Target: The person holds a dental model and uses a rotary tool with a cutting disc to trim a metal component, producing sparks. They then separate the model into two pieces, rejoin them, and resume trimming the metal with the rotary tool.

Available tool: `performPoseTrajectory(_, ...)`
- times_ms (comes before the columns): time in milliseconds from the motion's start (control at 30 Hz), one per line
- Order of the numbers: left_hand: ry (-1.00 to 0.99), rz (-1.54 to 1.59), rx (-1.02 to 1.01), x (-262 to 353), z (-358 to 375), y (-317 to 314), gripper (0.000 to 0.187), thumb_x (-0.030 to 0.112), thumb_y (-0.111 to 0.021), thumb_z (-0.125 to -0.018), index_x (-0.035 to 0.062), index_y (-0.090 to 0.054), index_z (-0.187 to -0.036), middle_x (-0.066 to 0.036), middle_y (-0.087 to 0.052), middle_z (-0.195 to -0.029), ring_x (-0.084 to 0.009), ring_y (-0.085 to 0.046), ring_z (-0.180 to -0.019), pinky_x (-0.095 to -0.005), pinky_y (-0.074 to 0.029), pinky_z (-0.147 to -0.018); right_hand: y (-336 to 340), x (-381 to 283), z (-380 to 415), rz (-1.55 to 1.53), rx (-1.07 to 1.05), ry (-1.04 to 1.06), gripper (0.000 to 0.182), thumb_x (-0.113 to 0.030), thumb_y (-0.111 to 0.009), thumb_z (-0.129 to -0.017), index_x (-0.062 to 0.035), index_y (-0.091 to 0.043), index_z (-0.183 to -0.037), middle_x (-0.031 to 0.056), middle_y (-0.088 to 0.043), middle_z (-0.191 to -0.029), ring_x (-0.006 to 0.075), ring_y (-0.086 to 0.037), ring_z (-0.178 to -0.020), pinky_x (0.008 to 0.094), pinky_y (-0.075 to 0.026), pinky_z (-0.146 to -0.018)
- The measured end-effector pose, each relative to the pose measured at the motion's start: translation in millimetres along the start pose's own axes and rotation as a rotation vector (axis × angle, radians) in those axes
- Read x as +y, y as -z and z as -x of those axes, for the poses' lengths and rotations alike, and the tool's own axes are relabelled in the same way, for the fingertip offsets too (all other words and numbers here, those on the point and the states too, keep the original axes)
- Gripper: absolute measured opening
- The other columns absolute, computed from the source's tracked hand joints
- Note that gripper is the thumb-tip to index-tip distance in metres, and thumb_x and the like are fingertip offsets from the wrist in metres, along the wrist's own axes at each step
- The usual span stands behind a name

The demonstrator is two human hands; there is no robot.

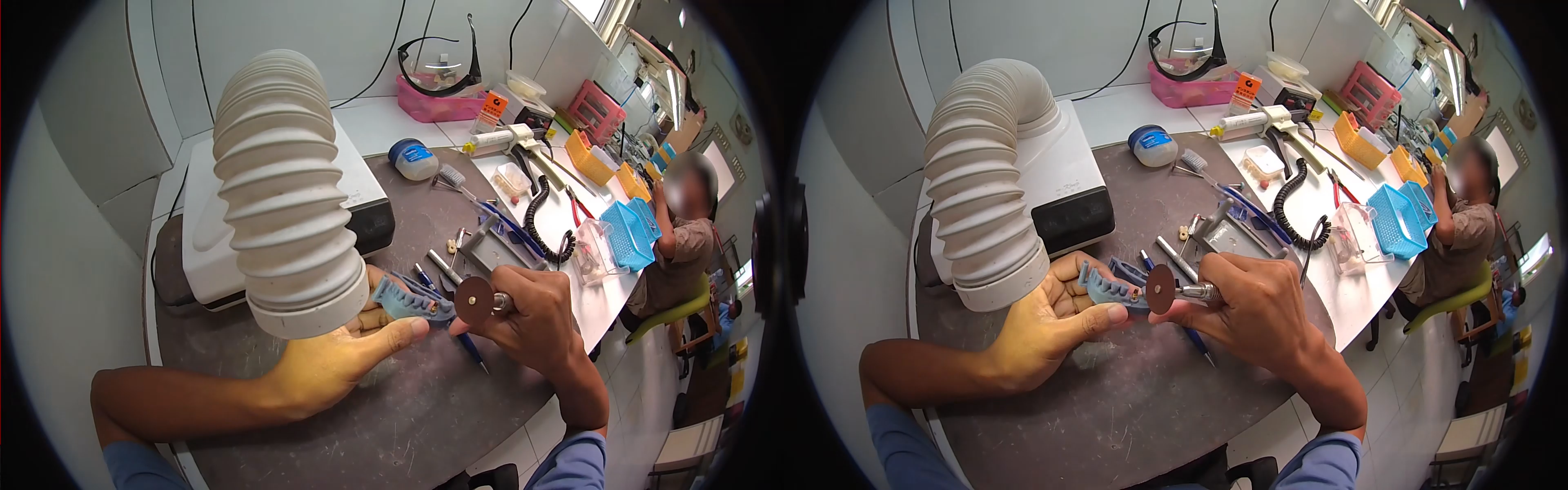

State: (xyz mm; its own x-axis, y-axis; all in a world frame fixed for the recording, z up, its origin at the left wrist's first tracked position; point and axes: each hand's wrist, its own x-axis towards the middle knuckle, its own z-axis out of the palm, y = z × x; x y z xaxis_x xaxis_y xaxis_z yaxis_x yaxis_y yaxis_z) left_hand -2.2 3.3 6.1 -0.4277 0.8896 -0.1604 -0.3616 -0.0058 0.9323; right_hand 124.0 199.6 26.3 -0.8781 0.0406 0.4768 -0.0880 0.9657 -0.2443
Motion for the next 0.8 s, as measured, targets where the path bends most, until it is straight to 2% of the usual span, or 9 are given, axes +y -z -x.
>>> performPoseTrajectory(367,-0.035,0.091,-0.03,-1,0,0,0.035,0.007,-0.064,-0.09,0.0036,-0.044,-0.119,-0.01,-0.059,-0.115,-0.0155,-0.061,-0.105,-0.0308,-0.05,-0.095,3,5,1,-0.033,0.045,-0.015,0.05,-0.043,-0.083,-0.068,-0.0077,-0.049,-0.059,0.0046,-0.05,-0.05,0.0124,-0.043,-0.039,0.03,-0.032,-0.038)
performPoseTrajectory(467,-0.021,-0.01,-0.029,2,0,-1,0.044,0.008,-0.061,-0.092,0.0021,-0.04,-0.131,-0.008,-0.059,-0.116,-0.0143,-0.059,-0.108,-0.0309,-0.05,-0.095,7,5,-1,-0.024,0.107,-0.054,0.049,-0.042,-0.082,-0.071,-0.0059,-0.05,-0.06,0.0056,-0.051,-0.05,0.0142,-0.045,-0.04,0.0307,-0.034,-0.04)
performPoseTrajectory(533,-0.072,0.05,-0.035,0,0,-3,0.053,0.009,-0.058,-0.095,0.0023,-0.033,-0.141,-0.006,-0.057,-0.119,-0.0133,-0.057,-0.111,-0.0311,-0.05,-0.096,12,4,-5,-0.051,0.12,-0.254,0.046,-0.04,-0.077,-0.077,-0.0033,-0.053,-0.064,0.0069,-0.051,-0.051,0.0189,-0.048,-0.041,0.0336,-0.037,-0.044)
performPoseTrajectory(567,-0.074,0.049,-0.046,-1,0,-4,0.053,0.009,-0.058,-0.095,0.0023,-0.033,-0.141,-0.006,-0.057,-0.119,-0.0133,-0.057,-0.111,-0.0311,-0.05,-0.096,14,4,-7,-0.043,0.125,-0.259,0.046,-0.04,-0.077,-0.077,-0.0033,-0.053,-0.064,0.0069,-0.051,-0.051,0.0189,-0.048,-0.041,0.0336,-0.037,-0.044)
performPoseTrajectory(633,-0.14,0.091,-0.023,-5,-1,-5,0.055,0.008,-0.054,-0.096,0.0033,-0.028,-0.144,-0.005,-0.055,-0.119,-0.014,-0.056,-0.112,-0.0324,-0.05,-0.097,20,5,-13,0.111,0.102,-0.407,0.044,-0.039,-0.072,-0.084,-0.0011,-0.054,-0.07,0.0091,-0.052,-0.052,0.0234,-0.05,-0.043,0.0359,-0.039,-0.047)
performPoseTrajectory(667,-0.144,0.089,-0.034,-6,-1,-5,0.055,0.008,-0.054,-0.096,0.0033,-0.028,-0.144,-0.005,-0.055,-0.119,-0.014,-0.056,-0.112,-0.0324,-0.05,-0.097,24,7,-15,0.147,0.018,-0.456,0.031,-0.03,-0.063,-0.092,0.0,-0.055,-0.088,0.0114,-0.055,-0.056,0.0272,-0.054,-0.048,0.039,-0.042,-0.052)
performPoseTrajectory(700,-0.155,0.093,-0.017,-8,-2,-5,0.055,0.007,-0.053,-0.096,0.0031,-0.027,-0.144,-0.006,-0.055,-0.118,-0.0146,-0.056,-0.112,-0.0332,-0.05,-0.096,25,10,-15,0.155,0.027,-0.461,0.031,-0.03,-0.063,-0.092,0.0,-0.055,-0.088,0.0114,-0.055,-0.056,0.0272,-0.054,-0.048,0.039,-0.042,-0.052)
performPoseTrajectory(767,-0.168,0.093,-0.013,-10,-1,-4,0.054,0.007,-0.053,-0.097,0.003,-0.026,-0.144,-0.007,-0.055,-0.117,-0.0152,-0.057,-0.111,-0.0341,-0.051,-0.096,25,15,-14,0.1,0.05,-0.534,0.02,-0.017,-0.054,-0.093,0.0006,-0.051,-0.102,0.0139,-0.058,-0.062,0.033,-0.059,-0.058,0.0427,-0.045,-0.061)
performPoseTrajectory(800,-0.168,0.08,0.003,-10,-2,-4,0.053,0.008,-0.053,-0.097,0.0031,-0.025,-0.142,-0.008,-0.055,-0.116,-0.0157,-0.057,-0.11,-0.0343,-0.051,-0.095,28,15,-15,0.151,-0.014,-0.551,0.024,-0.008,-0.048,-0.09,0.0006,-0.046,-0.112,0.0204,-0.062,-0.081,0.0384,-0.062,-0.073,0.0465,-0.047,-0.071)
